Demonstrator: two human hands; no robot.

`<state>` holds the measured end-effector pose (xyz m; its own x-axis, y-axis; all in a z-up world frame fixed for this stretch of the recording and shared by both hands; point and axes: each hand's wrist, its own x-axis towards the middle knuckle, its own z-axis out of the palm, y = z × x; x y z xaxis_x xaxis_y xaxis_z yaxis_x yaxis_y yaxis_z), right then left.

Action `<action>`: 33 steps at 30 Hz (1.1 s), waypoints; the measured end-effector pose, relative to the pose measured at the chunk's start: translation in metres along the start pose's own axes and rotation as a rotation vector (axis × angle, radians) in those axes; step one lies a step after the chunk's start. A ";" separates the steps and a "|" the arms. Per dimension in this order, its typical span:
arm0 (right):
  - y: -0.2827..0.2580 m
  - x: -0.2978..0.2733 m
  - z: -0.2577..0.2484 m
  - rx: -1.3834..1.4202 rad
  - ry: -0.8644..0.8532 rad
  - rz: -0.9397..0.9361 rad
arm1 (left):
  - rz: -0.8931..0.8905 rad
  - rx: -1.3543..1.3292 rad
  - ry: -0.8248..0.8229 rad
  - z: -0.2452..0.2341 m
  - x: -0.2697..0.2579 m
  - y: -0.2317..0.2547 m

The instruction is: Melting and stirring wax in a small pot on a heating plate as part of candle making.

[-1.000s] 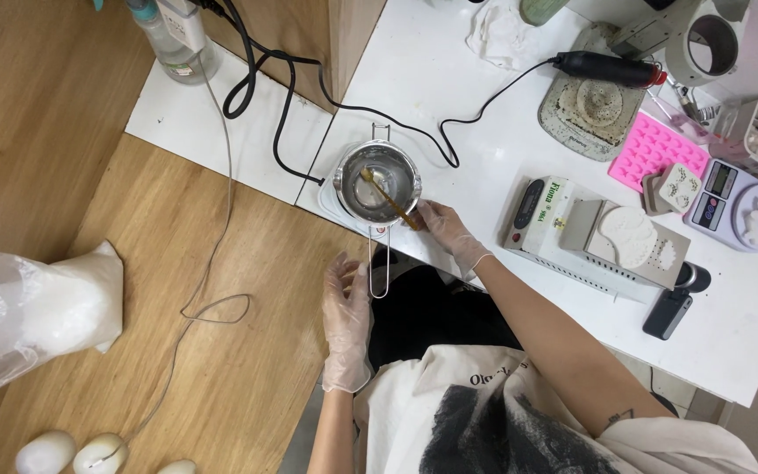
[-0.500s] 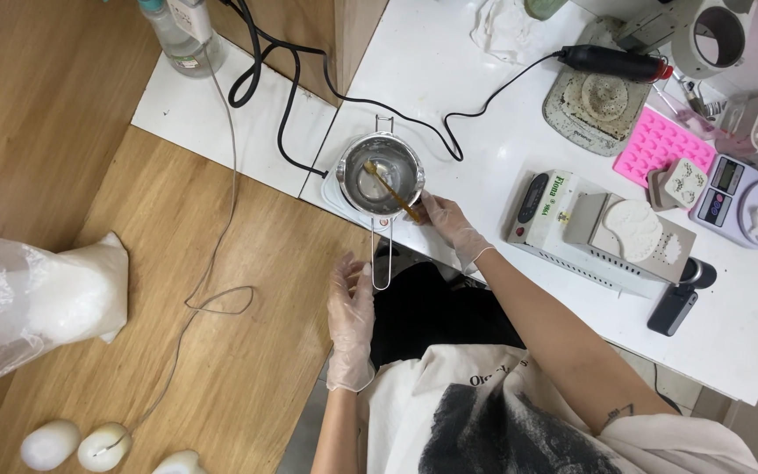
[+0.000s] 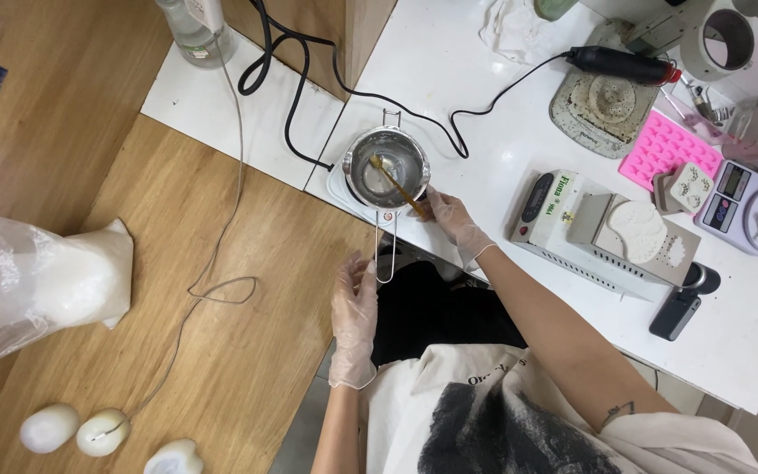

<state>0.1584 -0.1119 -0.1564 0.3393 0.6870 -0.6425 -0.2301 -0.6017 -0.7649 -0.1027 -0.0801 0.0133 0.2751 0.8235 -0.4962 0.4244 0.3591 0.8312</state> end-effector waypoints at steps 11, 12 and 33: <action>-0.072 -0.100 0.023 -0.227 0.309 -0.247 | -0.212 -0.339 -0.131 0.033 0.032 -0.004; -0.086 -0.109 0.028 -0.296 0.254 -0.176 | -0.261 -0.459 -0.171 0.039 0.036 -0.005; -0.146 -0.053 0.049 0.216 0.199 -0.402 | 0.027 -0.060 -0.014 0.053 0.035 0.004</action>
<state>0.1295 -0.0408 -0.0132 0.6027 0.7434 -0.2900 -0.2223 -0.1927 -0.9557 -0.0461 -0.0728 -0.0144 0.2976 0.8271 -0.4767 0.3647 0.3630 0.8574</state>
